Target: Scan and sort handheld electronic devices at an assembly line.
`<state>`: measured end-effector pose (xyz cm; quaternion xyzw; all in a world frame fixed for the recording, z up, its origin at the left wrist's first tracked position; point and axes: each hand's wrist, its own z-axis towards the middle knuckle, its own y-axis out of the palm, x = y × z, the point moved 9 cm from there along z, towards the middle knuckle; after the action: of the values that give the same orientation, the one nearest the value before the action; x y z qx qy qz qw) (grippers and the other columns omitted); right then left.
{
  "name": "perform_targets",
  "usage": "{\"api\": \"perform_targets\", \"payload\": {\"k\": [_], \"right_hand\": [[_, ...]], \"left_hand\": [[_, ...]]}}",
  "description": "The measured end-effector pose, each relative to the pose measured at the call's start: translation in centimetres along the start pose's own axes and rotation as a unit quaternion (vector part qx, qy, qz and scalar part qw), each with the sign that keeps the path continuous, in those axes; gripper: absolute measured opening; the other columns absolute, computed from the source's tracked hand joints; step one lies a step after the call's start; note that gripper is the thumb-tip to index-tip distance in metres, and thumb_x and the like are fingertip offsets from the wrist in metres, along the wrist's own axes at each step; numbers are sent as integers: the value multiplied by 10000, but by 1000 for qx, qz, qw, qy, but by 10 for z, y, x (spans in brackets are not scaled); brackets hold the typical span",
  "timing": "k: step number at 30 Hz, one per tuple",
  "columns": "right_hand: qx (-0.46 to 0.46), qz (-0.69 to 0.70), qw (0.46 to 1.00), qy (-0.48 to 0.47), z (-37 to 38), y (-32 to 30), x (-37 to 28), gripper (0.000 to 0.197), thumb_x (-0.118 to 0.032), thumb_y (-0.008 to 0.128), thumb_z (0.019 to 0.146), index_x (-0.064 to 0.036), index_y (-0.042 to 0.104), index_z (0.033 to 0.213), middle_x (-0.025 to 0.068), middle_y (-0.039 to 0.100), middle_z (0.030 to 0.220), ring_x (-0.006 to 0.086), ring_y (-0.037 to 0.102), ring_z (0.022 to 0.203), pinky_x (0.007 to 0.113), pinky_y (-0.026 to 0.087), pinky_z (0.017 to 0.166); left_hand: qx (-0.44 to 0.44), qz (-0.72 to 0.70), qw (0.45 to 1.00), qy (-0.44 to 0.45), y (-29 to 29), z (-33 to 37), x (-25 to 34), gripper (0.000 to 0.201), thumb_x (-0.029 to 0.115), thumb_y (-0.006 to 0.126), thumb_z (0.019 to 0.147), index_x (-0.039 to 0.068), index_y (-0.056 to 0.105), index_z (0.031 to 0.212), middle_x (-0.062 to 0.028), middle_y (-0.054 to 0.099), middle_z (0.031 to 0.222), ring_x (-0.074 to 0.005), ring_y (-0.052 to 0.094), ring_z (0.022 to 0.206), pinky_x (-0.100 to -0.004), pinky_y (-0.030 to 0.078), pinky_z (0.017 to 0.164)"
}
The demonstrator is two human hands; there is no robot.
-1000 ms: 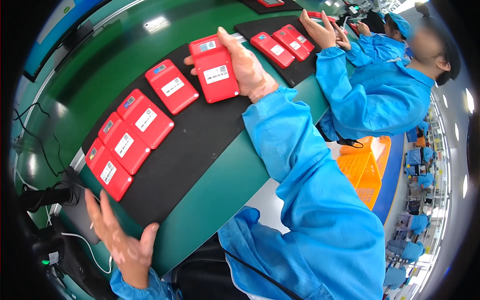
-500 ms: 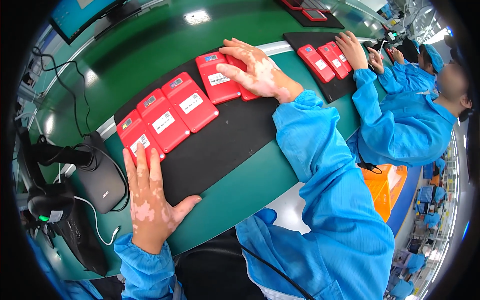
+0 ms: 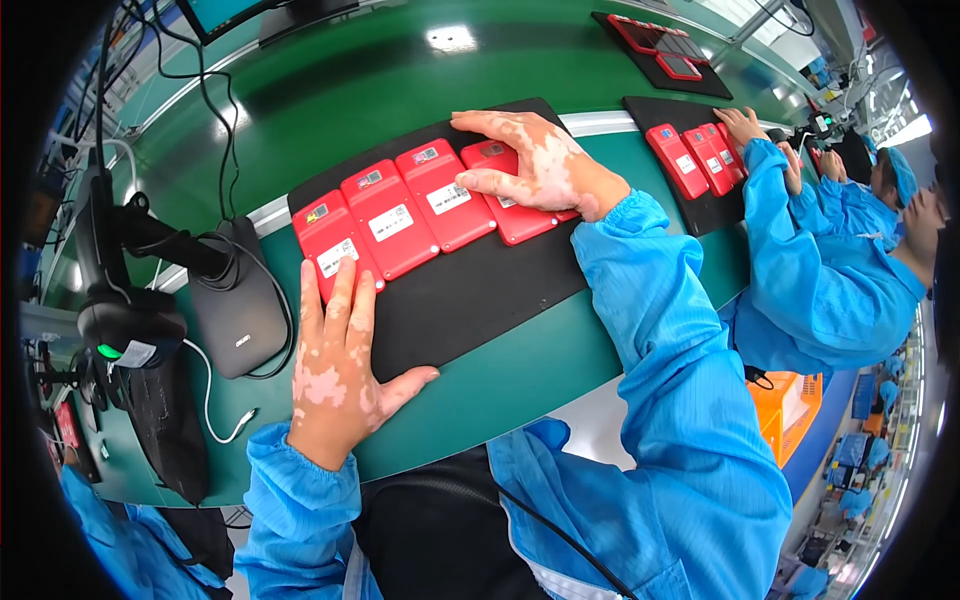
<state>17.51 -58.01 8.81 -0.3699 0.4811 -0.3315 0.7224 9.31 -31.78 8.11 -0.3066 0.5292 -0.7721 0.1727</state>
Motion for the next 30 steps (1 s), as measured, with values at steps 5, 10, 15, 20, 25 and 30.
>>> {"api": "perform_targets", "payload": {"k": [5, 10, 15, 20, 25, 30], "right_hand": [[-37, -90, 995, -20, -1, 15, -7, 717, -573, 736, 942, -83, 620, 1452, 194, 629, 1469, 382, 593, 1340, 453, 475, 1147], [-20, -52, 998, -43, 0, 9, -15, 717, -540, 704, 978, -88, 563, 1517, 192, 640, 1454, 380, 630, 1281, 456, 487, 1125], [-40, -82, 994, -53, -2, 17, -13, 711, -535, 654, 1011, -108, 513, 1561, 179, 630, 1471, 371, 601, 1319, 461, 444, 1159], [-35, -35, 996, -70, 0, 12, -14, 583, -507, 678, 998, -80, 635, 1394, 155, 662, 1416, 358, 622, 1282, 456, 450, 1140], [-38, -24, 997, -59, 0, 6, -24, 591, -487, 756, 946, -84, 659, 1367, 148, 684, 1371, 373, 639, 1230, 453, 486, 1098], [16, -30, 997, -74, -10, -6, -27, 621, -456, 797, 906, -83, 645, 1378, 167, 679, 1373, 373, 647, 1215, 482, 500, 1077]], "left_hand": [[58, 4, 998, 31, -29, 20, -6, 901, 437, 903, 771, -26, 549, 1458, -235, 529, 1510, -484, 480, 1401, -564, 408, 1166], [106, -53, 992, -36, -17, 91, -57, 613, 408, 699, 996, -3, 583, 1436, -232, 606, 1462, -396, 554, 1375, -508, 414, 1145], [109, -8, 994, -8, 5, 96, -49, 561, 436, 672, 999, 13, 656, 1367, -185, 648, 1425, -350, 587, 1332, -474, 390, 1159], [101, 4, 995, 11, 3, 97, -39, 495, 355, 692, 992, 33, 641, 1366, -172, 645, 1407, -358, 579, 1327, -464, 404, 1144], [99, 18, 995, -3, -1, 98, -34, 440, 359, 701, 982, 39, 676, 1283, -155, 673, 1312, -337, 605, 1259, -463, 445, 1092], [71, 17, 997, -17, -3, 91, -29, 539, 411, 717, 973, 16, 658, 1335, -174, 644, 1353, -347, 589, 1276, -463, 438, 1107]]}}
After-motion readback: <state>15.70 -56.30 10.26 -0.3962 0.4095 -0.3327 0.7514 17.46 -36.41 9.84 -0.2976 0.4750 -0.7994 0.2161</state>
